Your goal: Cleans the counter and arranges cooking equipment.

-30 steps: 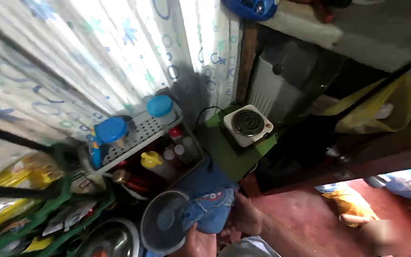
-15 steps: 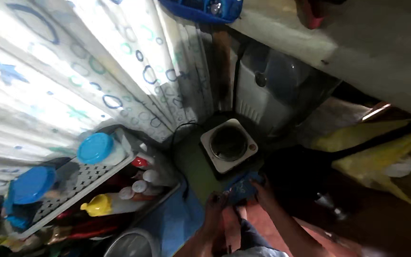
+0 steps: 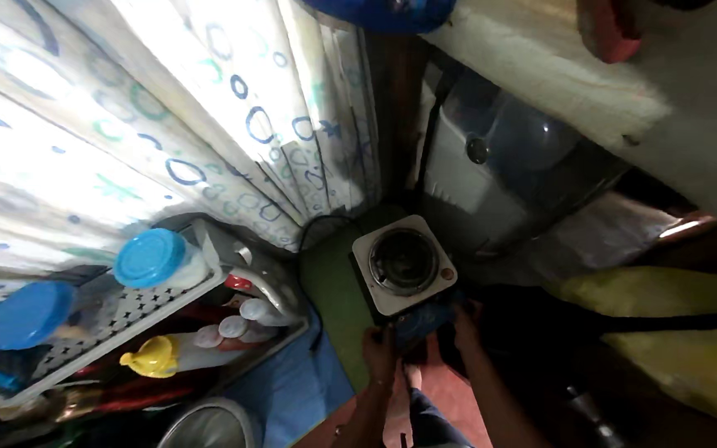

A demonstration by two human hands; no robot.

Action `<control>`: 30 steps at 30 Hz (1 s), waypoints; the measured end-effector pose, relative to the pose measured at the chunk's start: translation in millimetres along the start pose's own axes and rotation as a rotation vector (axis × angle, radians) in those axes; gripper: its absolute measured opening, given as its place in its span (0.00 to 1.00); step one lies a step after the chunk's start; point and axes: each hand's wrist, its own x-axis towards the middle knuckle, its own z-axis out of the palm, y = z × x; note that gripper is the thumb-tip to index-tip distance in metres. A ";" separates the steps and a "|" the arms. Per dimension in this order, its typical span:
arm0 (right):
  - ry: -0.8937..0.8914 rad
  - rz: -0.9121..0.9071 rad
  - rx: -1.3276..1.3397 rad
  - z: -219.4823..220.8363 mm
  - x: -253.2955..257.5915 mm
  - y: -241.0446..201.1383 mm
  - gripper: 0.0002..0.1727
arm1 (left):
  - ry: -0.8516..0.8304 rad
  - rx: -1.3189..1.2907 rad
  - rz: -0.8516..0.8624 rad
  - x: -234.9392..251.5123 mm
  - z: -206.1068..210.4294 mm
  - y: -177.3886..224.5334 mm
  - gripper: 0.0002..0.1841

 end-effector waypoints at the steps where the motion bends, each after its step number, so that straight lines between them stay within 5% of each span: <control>1: -0.025 0.018 0.072 0.5 -3.4 -4.9 0.30 | 0.012 -0.060 -0.010 -0.1 0.0 0.6 0.22; 7: -0.194 -0.128 -0.103 -14.3 19.7 4.1 0.38 | 0.009 -0.069 0.058 9.3 -10.9 -13.9 0.42; 11: -0.256 -0.185 -0.310 -14.6 33.4 -3.1 0.38 | -0.047 0.086 0.128 14.7 -10.9 -9.3 0.32; 30: -0.317 -0.329 -0.368 -4.1 51.2 -3.1 0.35 | 0.026 0.132 0.068 0.9 -19.5 -22.5 0.30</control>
